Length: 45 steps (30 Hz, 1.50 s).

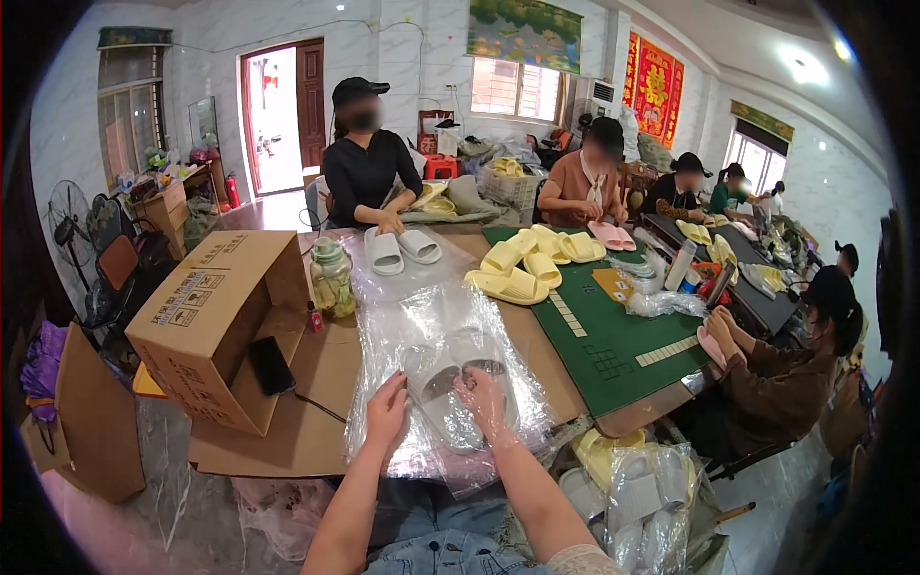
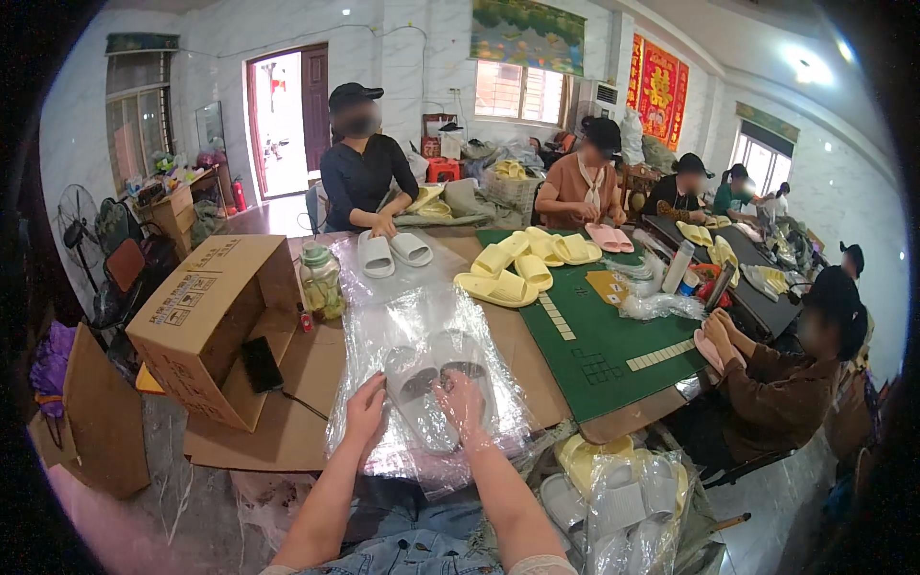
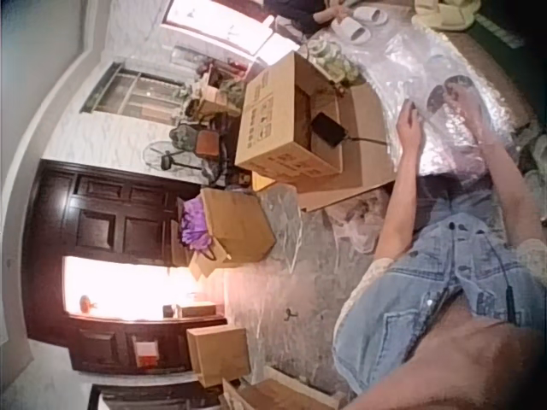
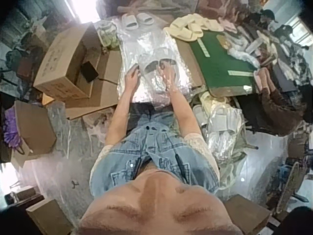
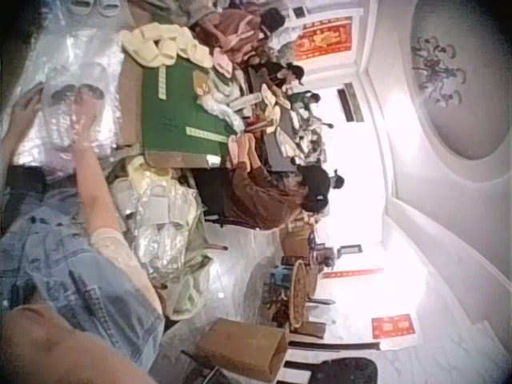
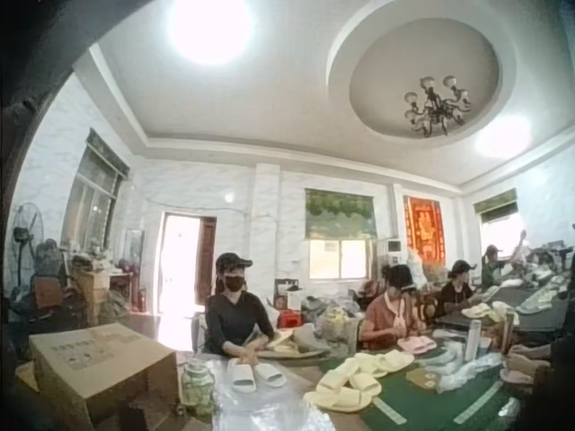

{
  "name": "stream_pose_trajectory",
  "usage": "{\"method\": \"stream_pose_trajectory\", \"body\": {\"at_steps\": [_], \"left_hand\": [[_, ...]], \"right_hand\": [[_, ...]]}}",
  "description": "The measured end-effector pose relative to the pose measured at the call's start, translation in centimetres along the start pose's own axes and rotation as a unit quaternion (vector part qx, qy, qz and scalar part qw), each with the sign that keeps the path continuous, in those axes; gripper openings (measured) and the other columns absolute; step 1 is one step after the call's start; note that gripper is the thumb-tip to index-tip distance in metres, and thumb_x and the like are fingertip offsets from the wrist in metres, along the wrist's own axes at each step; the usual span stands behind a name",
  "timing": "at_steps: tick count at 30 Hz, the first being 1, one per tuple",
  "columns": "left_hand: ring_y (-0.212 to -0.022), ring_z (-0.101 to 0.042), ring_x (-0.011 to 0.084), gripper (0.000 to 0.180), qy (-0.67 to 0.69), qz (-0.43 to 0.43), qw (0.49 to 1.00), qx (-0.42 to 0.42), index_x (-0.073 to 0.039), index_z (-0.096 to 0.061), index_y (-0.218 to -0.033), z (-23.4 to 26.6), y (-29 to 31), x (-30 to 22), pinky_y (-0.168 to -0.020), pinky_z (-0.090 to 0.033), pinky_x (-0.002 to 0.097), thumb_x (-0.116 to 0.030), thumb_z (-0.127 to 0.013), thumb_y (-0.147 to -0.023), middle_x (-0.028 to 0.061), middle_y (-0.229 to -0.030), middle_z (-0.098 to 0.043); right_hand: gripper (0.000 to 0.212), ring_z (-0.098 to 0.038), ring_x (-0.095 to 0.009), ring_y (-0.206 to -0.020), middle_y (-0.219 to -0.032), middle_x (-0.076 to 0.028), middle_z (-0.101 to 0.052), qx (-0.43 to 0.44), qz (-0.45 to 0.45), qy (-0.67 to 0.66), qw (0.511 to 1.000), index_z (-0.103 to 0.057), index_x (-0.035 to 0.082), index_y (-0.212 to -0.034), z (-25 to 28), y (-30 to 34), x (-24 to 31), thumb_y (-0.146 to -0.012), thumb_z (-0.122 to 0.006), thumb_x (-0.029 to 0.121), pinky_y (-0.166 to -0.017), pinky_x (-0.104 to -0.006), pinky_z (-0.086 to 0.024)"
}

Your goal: The person packs pairs of slippers into clear plastic bags at a long assembly table. They pick up slippers in various colors, place them into bags, and set the packaged pairs aside. Other workers are visible in the background performing similar tasks.

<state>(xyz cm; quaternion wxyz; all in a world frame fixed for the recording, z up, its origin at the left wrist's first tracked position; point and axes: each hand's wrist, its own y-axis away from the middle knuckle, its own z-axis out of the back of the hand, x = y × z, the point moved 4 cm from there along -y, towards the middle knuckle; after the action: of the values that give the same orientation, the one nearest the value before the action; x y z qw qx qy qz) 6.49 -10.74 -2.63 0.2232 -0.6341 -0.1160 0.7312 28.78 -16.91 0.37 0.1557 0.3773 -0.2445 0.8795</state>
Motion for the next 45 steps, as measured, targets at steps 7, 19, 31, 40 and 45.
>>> {"method": "stream_pose_trajectory", "body": {"at_steps": [7,19,31,40,45], "left_hand": [[-0.128,-0.057,0.0294,0.036,-0.03,-0.011,0.999,0.007,-0.007,-0.065,-0.127,0.0,0.0,-0.4,-0.107,-0.046,0.0358,-0.004,-0.062,-0.091,0.0175,-0.139,-0.059],[-0.128,-0.057,0.0309,0.037,-0.022,-0.007,1.0,0.003,-0.006,-0.065,-0.127,0.1,0.0,-0.4,-0.108,-0.044,0.0365,-0.003,-0.063,-0.089,0.0181,-0.138,-0.06],[-0.129,-0.057,0.0301,0.038,-0.032,0.0,0.999,0.007,-0.005,-0.065,-0.127,0.0,0.1,-1.2,-0.109,-0.043,0.0363,-0.003,-0.061,-0.089,0.0183,-0.138,-0.059],[-0.13,-0.056,0.0293,0.037,-0.031,0.004,0.999,0.008,-0.006,-0.065,-0.127,0.0,0.0,-1.3,-0.109,-0.043,0.0362,-0.003,-0.06,-0.091,0.0181,-0.139,-0.059],[-0.13,-0.056,0.029,0.037,-0.038,0.009,0.999,0.01,-0.005,-0.065,-0.128,0.0,0.0,-1.7,-0.11,-0.042,0.0359,-0.003,-0.06,-0.091,0.018,-0.139,-0.059]], "right_hand": [[0.044,-0.069,-0.036,-0.091,-0.096,-0.018,-0.072,-0.012,0.0,-0.003,1.0,-0.072,0.007,-0.113,-0.1,0.0,-0.3,-0.087,-0.068,0.042,-0.08,-0.045,-0.054],[0.046,-0.067,-0.033,-0.08,-0.085,-0.015,-0.07,-0.035,0.042,0.015,0.998,-0.071,0.004,-0.113,-0.3,-0.2,-0.4,-0.086,-0.072,0.042,-0.072,-0.0428,-0.052],[0.042,-0.067,-0.035,-0.082,-0.086,-0.016,-0.07,-0.029,0.015,0.008,0.999,-0.071,0.006,-0.112,0.1,0.1,-0.1,-0.086,-0.072,0.039,-0.073,-0.0441,-0.052],[0.04,-0.066,-0.033,-0.081,-0.085,-0.015,-0.069,-0.041,0.019,0.004,0.999,-0.071,0.007,-0.112,-0.1,0.1,-0.4,-0.086,-0.071,0.038,-0.074,-0.043,-0.051],[0.04,-0.065,-0.033,-0.081,-0.083,-0.015,-0.068,-0.046,0.02,0.006,0.999,-0.071,0.006,-0.112,-0.1,0.2,-0.4,-0.087,-0.071,0.038,-0.074,-0.0429,-0.051]]}}
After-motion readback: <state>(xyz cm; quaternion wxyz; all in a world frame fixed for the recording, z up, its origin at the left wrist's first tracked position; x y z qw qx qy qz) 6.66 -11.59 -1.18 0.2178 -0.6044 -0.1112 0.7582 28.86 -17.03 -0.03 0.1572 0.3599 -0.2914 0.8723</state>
